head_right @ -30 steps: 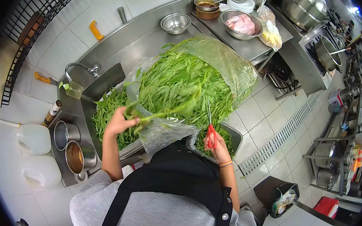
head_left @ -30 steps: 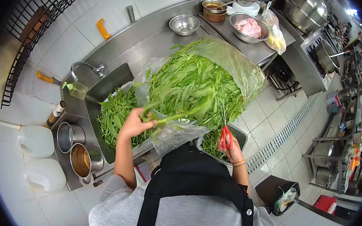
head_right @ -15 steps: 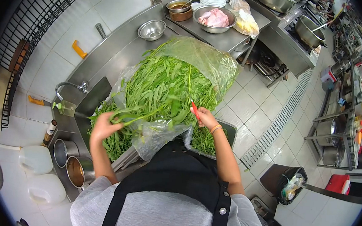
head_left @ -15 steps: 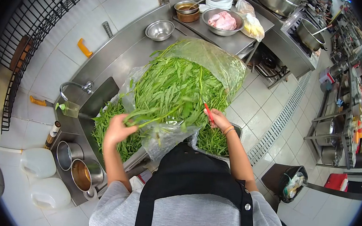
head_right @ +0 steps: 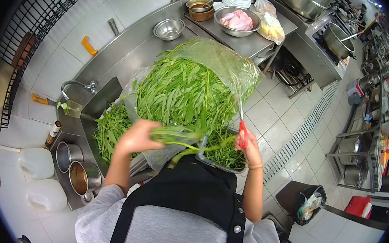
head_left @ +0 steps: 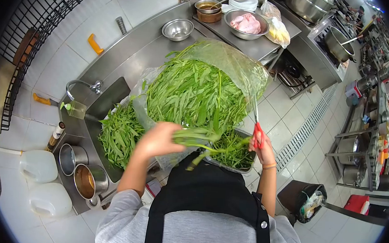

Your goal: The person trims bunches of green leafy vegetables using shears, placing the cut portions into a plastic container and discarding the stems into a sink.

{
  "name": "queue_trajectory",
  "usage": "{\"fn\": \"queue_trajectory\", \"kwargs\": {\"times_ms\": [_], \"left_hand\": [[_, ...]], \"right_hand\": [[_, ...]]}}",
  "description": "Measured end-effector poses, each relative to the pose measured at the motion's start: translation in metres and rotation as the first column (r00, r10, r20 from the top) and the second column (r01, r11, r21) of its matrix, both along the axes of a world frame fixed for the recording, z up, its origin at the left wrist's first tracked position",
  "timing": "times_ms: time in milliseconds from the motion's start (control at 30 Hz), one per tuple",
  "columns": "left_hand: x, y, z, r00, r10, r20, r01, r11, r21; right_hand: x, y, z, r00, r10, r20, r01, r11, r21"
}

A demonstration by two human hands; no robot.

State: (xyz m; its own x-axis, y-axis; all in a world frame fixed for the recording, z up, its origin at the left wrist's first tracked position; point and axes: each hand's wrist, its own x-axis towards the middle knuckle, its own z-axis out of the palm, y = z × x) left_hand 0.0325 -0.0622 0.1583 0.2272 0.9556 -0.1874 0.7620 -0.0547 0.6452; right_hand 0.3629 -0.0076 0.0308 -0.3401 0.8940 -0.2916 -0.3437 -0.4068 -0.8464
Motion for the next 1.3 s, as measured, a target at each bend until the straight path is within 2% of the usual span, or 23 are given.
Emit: {"fn": "queue_trajectory", "kwargs": {"times_ms": [33, 67, 100, 200, 267, 333, 433, 500, 567, 633, 667, 767, 800, 833, 900, 933, 967, 1033, 1067, 1100, 1200, 1267, 1300], "left_hand": [[0.024, 0.013, -0.028, 0.995, -0.103, 0.004, 0.101, 0.986, 0.131], [0.049, 0.026, -0.051, 0.985, -0.164, -0.057, 0.167, 0.985, 0.046], [0.075, 0.035, -0.072, 0.982, -0.179, -0.058, 0.183, 0.979, 0.084], [0.129, 0.055, -0.130, 0.988, -0.138, -0.064, 0.137, 0.990, -0.015], [0.144, 0.065, -0.144, 0.987, 0.147, -0.070, -0.138, 0.984, 0.111], [0.136, 0.088, -0.152, 0.938, 0.336, -0.083, -0.310, 0.922, 0.233], [0.110, 0.115, -0.173, 0.886, 0.448, -0.116, -0.411, 0.877, 0.250], [0.093, 0.124, -0.184, 0.883, 0.453, -0.126, -0.413, 0.875, 0.252], [0.078, 0.118, -0.166, 0.883, 0.467, -0.049, -0.452, 0.874, 0.179], [0.054, 0.109, -0.161, 0.873, 0.362, 0.326, -0.423, 0.895, 0.141], [0.045, 0.103, -0.160, 0.807, 0.423, 0.412, -0.498, 0.862, 0.090], [0.021, 0.095, -0.170, 0.707, 0.487, 0.512, -0.568, 0.823, 0.002], [0.027, 0.085, -0.134, 0.735, 0.525, 0.429, -0.568, 0.822, -0.032], [0.029, 0.081, -0.132, 0.729, 0.533, 0.429, -0.578, 0.815, -0.031], [0.033, 0.072, -0.131, 0.831, 0.427, 0.355, -0.428, 0.900, -0.081], [0.041, 0.065, -0.130, 0.859, 0.307, 0.409, -0.337, 0.942, 0.001], [0.045, 0.061, -0.130, 0.911, 0.181, 0.370, -0.196, 0.981, 0.002], [0.063, 0.051, -0.143, 0.933, 0.065, 0.355, -0.113, 0.987, 0.117], [0.075, 0.047, -0.150, 0.945, 0.065, 0.321, -0.093, 0.993, 0.070], [0.085, 0.044, -0.160, 0.925, 0.018, 0.379, -0.053, 0.995, 0.083], [0.115, 0.037, -0.183, 0.964, -0.005, 0.266, -0.007, 0.999, 0.045], [0.123, 0.035, -0.193, 0.996, -0.053, 0.065, 0.049, 0.996, 0.068], [0.119, 0.036, -0.184, 0.996, -0.060, 0.065, 0.056, 0.996, 0.066]], "right_hand": [[0.013, -0.008, -0.004, 1.000, -0.004, 0.007, 0.004, 1.000, -0.001], [0.025, -0.016, -0.010, 0.998, -0.037, 0.044, 0.036, 0.999, 0.014], [0.034, -0.024, -0.013, 0.994, -0.070, 0.081, 0.068, 0.997, 0.034], [0.055, -0.053, -0.027, 0.978, -0.143, 0.153, 0.148, 0.989, -0.017], [0.063, -0.069, -0.029, 0.964, -0.208, 0.166, 0.222, 0.973, -0.069], [0.064, -0.085, -0.028, 0.954, -0.257, 0.154, 0.273, 0.958, -0.093], [0.059, -0.096, -0.030, 0.942, -0.296, 0.158, 0.318, 0.937, -0.141], [0.056, -0.093, -0.042, 0.981, -0.145, 0.130, 0.159, 0.982, -0.101], [0.034, -0.082, -0.027, 0.983, -0.102, 0.153, 0.122, 0.984, -0.131], [0.014, -0.071, -0.023, 0.986, 0.100, 0.136, -0.089, 0.993, -0.081], [0.002, -0.063, -0.017, 0.979, 0.164, 0.125, -0.151, 0.983, -0.109], [-0.031, -0.042, -0.016, 0.943, 0.324, 0.077, -0.319, 0.945, -0.073], [-0.042, -0.035, -0.019, 0.933, 0.347, 0.097, -0.343, 0.937, -0.061], [-0.052, -0.032, -0.018, 0.928, 0.359, 0.097, -0.355, 0.933, -0.060], [-0.065, -0.027, -0.015, 0.949, 0.307, 0.075, -0.299, 0.948, -0.109], [-0.066, -0.029, -0.016, 0.943, 0.323, 0.078, -0.315, 0.943, -0.106], [-0.063, -0.036, -0.019, 0.959, 0.273, 0.074, -0.263, 0.957, -0.121], [-0.049, -0.055, -0.027, 0.983, 0.167, 0.075, -0.154, 0.975, -0.160], [-0.040, -0.064, -0.030, 0.980, 0.181, 0.083, -0.166, 0.972, -0.164], [-0.029, -0.074, -0.033, 0.970, 0.185, 0.159, -0.151, 0.968, -0.202], [0.002, -0.101, -0.058, 0.935, 0.166, 0.313, -0.093, 0.968, -0.234], [0.017, -0.111, -0.079, 0.839, 0.142, 0.526, -0.054, 0.982, -0.179], [0.022, -0.114, -0.085, 0.840, 0.137, 0.525, -0.047, 0.982, -0.181]]}}
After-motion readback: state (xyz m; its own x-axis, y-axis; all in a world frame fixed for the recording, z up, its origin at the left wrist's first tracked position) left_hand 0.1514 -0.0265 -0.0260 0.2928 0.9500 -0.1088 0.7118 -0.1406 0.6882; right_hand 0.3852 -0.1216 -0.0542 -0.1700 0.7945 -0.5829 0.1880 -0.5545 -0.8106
